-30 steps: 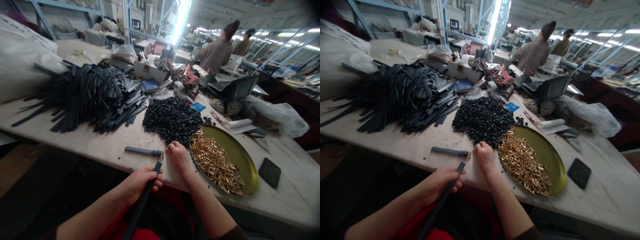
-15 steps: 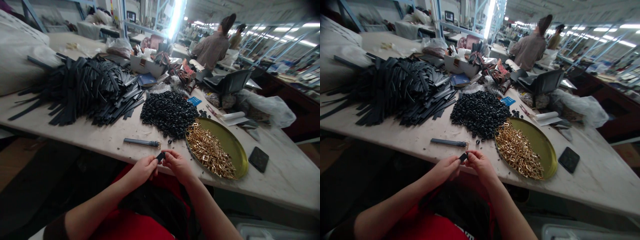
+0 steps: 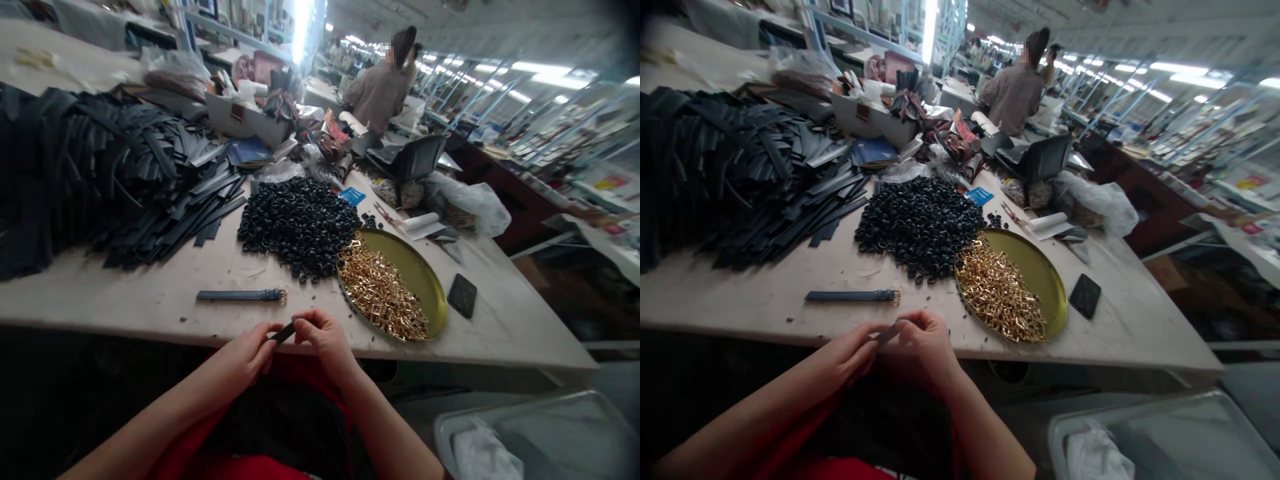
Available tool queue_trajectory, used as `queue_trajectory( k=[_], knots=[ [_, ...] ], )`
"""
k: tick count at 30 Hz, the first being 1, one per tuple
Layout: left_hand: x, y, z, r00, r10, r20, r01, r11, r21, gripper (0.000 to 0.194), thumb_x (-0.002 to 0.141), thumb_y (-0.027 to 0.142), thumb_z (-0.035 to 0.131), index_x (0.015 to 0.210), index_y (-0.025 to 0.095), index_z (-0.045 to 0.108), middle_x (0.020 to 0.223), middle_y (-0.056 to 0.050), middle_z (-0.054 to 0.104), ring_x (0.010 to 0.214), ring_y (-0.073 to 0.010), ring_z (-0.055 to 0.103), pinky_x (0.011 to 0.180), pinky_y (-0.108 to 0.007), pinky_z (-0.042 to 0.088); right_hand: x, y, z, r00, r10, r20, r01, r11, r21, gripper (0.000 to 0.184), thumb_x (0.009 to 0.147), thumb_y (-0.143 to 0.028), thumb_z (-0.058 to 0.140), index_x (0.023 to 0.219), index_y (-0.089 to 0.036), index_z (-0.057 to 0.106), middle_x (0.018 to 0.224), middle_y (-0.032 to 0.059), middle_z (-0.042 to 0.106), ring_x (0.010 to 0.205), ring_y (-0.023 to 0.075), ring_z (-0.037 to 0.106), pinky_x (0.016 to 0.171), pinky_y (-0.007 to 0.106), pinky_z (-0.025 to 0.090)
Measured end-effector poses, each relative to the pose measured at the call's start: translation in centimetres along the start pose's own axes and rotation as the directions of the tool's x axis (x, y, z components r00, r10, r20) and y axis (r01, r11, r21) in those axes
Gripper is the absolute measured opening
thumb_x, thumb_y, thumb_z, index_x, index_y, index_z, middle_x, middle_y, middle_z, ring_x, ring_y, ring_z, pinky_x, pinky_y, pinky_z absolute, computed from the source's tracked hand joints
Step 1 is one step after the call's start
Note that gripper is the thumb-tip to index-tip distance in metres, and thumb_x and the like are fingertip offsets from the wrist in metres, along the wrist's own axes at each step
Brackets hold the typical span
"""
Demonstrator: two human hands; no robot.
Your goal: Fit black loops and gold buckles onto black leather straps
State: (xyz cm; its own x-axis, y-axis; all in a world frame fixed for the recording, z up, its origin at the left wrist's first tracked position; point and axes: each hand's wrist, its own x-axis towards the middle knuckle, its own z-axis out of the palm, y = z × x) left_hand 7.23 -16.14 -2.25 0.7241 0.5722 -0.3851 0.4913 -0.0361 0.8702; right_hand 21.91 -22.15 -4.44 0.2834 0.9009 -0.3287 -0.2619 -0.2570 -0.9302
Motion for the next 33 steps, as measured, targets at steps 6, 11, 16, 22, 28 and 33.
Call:
queue_trajectory(
  k=[6, 11, 16, 22, 28, 33],
  knots=[
    [1.3, -0.5, -0.4, 0.975, 0.054, -0.214, -0.077, 0.992, -0.101, 0.042, 0.079, 0.043, 0.045, 0.114, 0.019, 0.053, 0.095, -0.004, 0.064, 0.086, -0.0216, 0.057, 0.069, -0.024, 0.041, 0.9, 0.5, -0.2, 0.990, -0.077, 0.122, 0.098, 0.978, -0.182, 0.025, 0.073, -0.041, 0.058, 0.081, -0.017, 0.061, 0.067, -0.0010, 0.056, 0.058, 0.0115, 0.051, 0.057, 0.024, 0.041],
    [2.0, -0.9, -1.1, 0.986, -0.018, -0.168, 0.000, 0.994, -0.109, 0.028, 0.078, 0.044, 0.045, 0.085, 0.021, 0.059, 0.064, 0.003, 0.058, 0.059, -0.0163, 0.051, 0.046, -0.020, 0.032, 2.9, -3.5, -7.9, 0.868, -0.495, -0.044, 0.121, 0.297, -0.947, 0.016, 0.083, -0.027, 0.048, 0.085, -0.018, 0.061, 0.084, 0.0058, 0.057, 0.073, 0.0161, 0.053, 0.068, 0.028, 0.039],
    [2.2, -1.5, 0.1, 0.989, -0.025, -0.145, 0.003, 0.989, -0.149, 0.027, 0.081, 0.042, 0.039, 0.081, 0.021, 0.056, 0.051, 0.005, 0.043, 0.044, -0.0120, 0.036, 0.040, -0.020, 0.025, 4.7, -5.6, -12.9, 0.935, -0.353, 0.033, -0.038, -0.194, -0.980, 0.011, 0.081, -0.025, 0.053, 0.077, -0.018, 0.061, 0.081, 0.0068, 0.059, 0.073, 0.0179, 0.055, 0.063, 0.027, 0.037],
    [1.1, -0.9, 1.1, 0.990, 0.013, -0.138, -0.037, 0.985, -0.167, 0.025, 0.080, 0.040, 0.042, 0.076, 0.019, 0.055, 0.048, 0.006, 0.038, 0.043, -0.0113, 0.034, 0.040, -0.020, 0.025, 5.0, -5.1, -12.7, 0.945, -0.313, 0.098, -0.003, -0.306, -0.952, 0.015, 0.084, -0.022, 0.048, 0.077, -0.017, 0.060, 0.079, 0.0072, 0.059, 0.069, 0.0174, 0.056, 0.059, 0.027, 0.034],
    [0.5, -0.2, 2.2, 0.986, 0.060, -0.155, -0.088, 0.979, -0.185, 0.027, 0.079, 0.043, 0.043, 0.077, 0.019, 0.054, 0.047, 0.007, 0.035, 0.042, -0.0100, 0.031, 0.040, -0.020, 0.024, 5.5, -5.0, -13.1, 0.935, -0.337, 0.113, 0.018, -0.274, -0.961, 0.020, 0.086, -0.025, 0.045, 0.078, -0.016, 0.061, 0.083, 0.0078, 0.059, 0.073, 0.0162, 0.056, 0.062, 0.025, 0.035],
    [0.5, -0.5, 3.0, 0.986, 0.112, -0.124, -0.135, 0.970, -0.200, 0.027, 0.080, 0.043, 0.041, 0.080, 0.018, 0.052, 0.048, 0.008, 0.034, 0.043, -0.0094, 0.031, 0.041, -0.020, 0.023, 5.8, -4.9, -13.3, 0.926, -0.350, 0.145, 0.064, -0.233, -0.970, 0.017, 0.084, -0.021, 0.048, 0.074, -0.015, 0.061, 0.080, 0.0063, 0.059, 0.071, 0.0140, 0.055, 0.063, 0.023, 0.036]
  ],
)
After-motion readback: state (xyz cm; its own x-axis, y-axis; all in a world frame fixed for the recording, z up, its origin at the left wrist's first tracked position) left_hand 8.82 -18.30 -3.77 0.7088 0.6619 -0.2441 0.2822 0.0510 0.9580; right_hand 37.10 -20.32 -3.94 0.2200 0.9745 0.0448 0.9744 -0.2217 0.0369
